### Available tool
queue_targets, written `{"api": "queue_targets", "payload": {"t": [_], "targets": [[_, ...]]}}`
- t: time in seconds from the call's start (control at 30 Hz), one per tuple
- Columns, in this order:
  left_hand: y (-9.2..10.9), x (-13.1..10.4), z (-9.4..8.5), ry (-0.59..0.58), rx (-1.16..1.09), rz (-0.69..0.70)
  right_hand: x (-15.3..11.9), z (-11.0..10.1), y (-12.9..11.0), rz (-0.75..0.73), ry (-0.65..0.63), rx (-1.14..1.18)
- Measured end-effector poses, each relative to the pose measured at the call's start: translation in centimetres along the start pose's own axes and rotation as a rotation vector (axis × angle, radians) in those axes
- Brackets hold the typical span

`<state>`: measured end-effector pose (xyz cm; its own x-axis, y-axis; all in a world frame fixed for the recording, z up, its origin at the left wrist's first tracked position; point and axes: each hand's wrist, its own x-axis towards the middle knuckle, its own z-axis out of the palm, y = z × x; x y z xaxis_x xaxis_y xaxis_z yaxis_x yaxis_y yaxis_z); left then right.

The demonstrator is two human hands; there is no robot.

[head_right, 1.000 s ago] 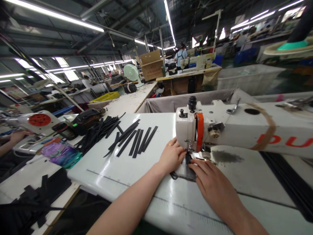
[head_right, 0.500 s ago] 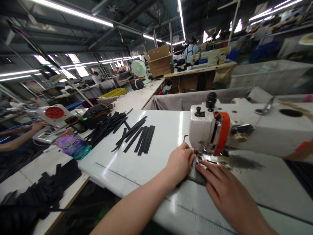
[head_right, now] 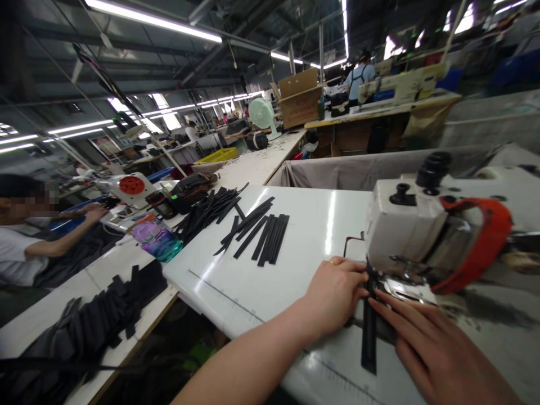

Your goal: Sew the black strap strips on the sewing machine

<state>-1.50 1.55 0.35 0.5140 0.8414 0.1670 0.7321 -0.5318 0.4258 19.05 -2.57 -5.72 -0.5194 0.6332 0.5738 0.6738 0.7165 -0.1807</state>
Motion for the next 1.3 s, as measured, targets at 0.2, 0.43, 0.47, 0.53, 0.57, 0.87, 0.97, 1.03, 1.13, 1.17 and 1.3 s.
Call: {"api": "queue_targets", "payload": {"t": [0.2,0.43,0.47,0.53,0.57,0.87,0.97,1.03,1.13,1.17,1.3], "targets": [[-0.2,-0.2,-0.8,-0.059,0.011,0.114,0.7,-0.8,-0.8,-0.007,0.009,-0.014],[-0.6,-0.8,-0.9,-0.045,-0.08,0.181,1.8,-2.7,-3.1,0.046,-0.035,-0.022],[-0.6,-0.8,-0.8,-0.041,-0.091,0.185,1.8,-2.8,-3.2,0.053,-0.034,-0.012],[-0.6,-1.0,-0.7,-0.047,-0.111,0.188,1.9,-3.0,-3.5,0.059,-0.025,0.018],[-0.5,-1.0,-0.7,-0.049,-0.124,0.184,1.9,-3.0,-3.6,0.06,-0.02,0.035],[-0.4,-1.0,-1.4,-0.1,-0.107,0.214,1.5,-3.4,-4.1,0.074,-0.037,0.142],[-0.5,-0.9,-1.5,-0.121,-0.094,0.241,1.3,-3.4,-4.0,0.089,-0.048,0.15],[-0.5,-1.0,-1.5,-0.128,-0.082,0.241,1.3,-3.3,-4.0,0.098,-0.04,0.151],[-0.5,-1.0,-1.4,-0.145,-0.073,0.236,1.4,-3.2,-3.9,0.099,-0.021,0.158],[-0.5,-1.0,-1.4,-0.15,-0.072,0.234,1.4,-3.2,-3.9,0.099,-0.016,0.16],[-0.3,-1.0,-1.4,-0.149,-0.066,0.212,1.5,-3.2,-3.8,0.106,-0.003,0.15]]}}
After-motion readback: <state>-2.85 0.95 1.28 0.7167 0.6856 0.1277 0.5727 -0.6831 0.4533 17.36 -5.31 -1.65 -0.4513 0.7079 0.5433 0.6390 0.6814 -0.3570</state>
